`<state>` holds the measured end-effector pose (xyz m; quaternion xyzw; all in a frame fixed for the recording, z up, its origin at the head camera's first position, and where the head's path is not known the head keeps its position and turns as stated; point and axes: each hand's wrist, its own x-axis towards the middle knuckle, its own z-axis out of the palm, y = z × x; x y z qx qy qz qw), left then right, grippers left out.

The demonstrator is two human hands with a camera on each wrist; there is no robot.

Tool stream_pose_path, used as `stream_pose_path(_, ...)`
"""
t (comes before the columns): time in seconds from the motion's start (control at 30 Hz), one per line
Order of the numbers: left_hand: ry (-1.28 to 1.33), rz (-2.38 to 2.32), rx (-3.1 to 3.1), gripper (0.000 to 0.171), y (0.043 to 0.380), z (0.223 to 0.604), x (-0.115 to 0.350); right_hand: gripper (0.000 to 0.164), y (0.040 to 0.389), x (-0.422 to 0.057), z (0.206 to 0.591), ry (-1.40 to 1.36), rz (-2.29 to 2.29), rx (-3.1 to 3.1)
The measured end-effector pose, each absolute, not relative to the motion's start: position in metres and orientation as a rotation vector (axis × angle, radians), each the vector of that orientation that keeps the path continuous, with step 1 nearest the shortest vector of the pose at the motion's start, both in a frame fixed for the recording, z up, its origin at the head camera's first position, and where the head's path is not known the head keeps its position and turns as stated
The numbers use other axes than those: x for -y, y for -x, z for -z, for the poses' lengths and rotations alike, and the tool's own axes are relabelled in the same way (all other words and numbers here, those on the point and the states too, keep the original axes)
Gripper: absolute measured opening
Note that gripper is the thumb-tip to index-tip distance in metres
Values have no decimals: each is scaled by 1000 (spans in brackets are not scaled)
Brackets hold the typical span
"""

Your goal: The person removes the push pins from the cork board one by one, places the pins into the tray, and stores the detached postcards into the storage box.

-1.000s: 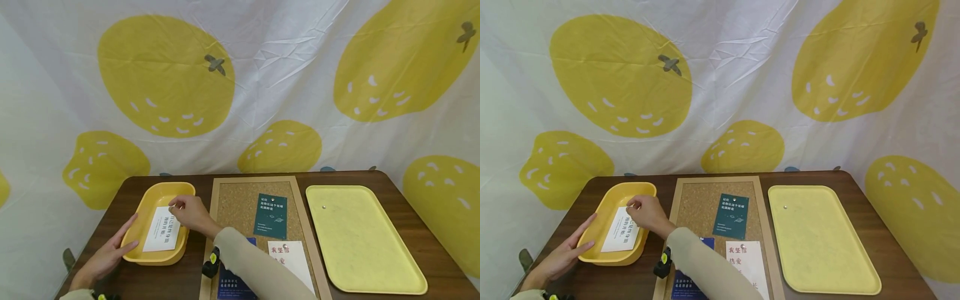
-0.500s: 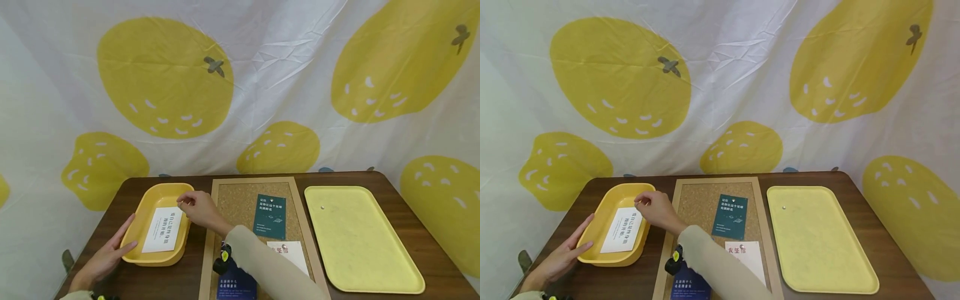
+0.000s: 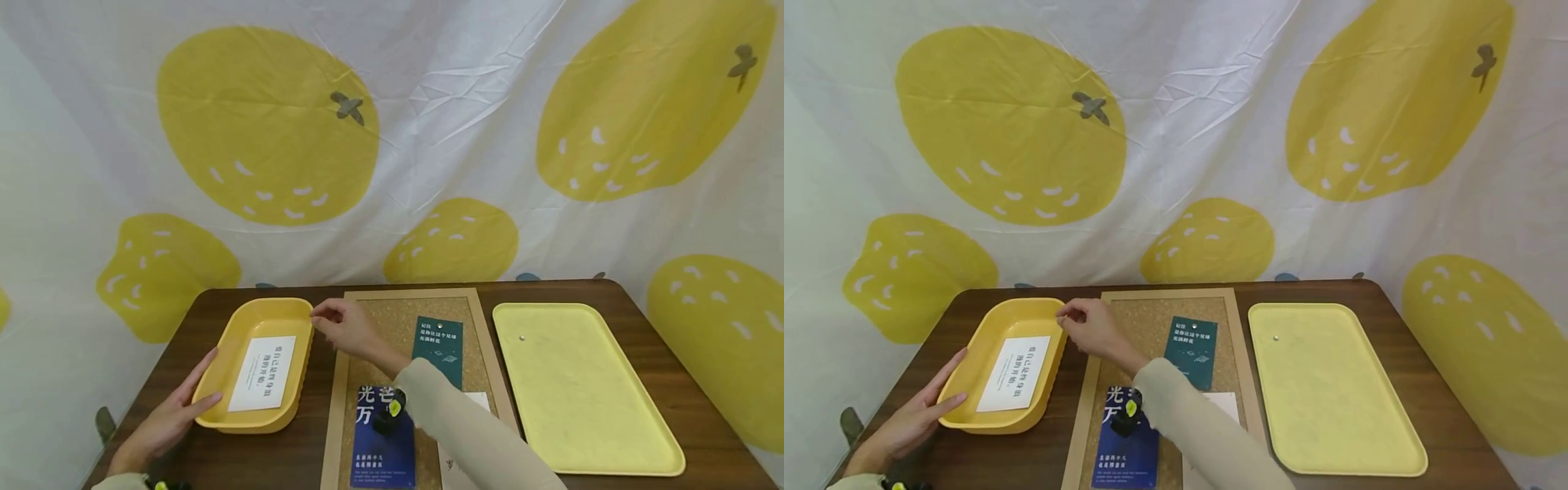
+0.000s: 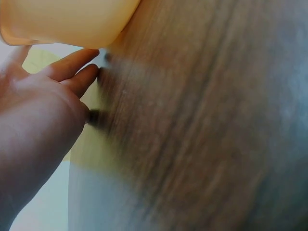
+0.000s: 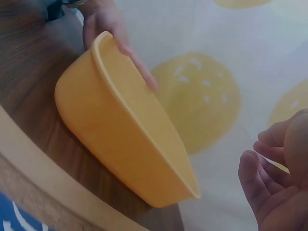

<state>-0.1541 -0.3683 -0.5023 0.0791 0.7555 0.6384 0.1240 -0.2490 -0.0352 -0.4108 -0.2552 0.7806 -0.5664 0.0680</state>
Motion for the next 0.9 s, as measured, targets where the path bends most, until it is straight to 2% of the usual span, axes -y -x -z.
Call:
stream_pose_path(0.3, -188, -1840, -2228, 82, 157, 504, 368, 16, 251, 5, 409, 886, 1672, -2365)
stream_pose_path(0.9, -176, -1865, -2202, 81, 155, 506, 375, 18, 255, -60, 414, 785, 1479, -2515)
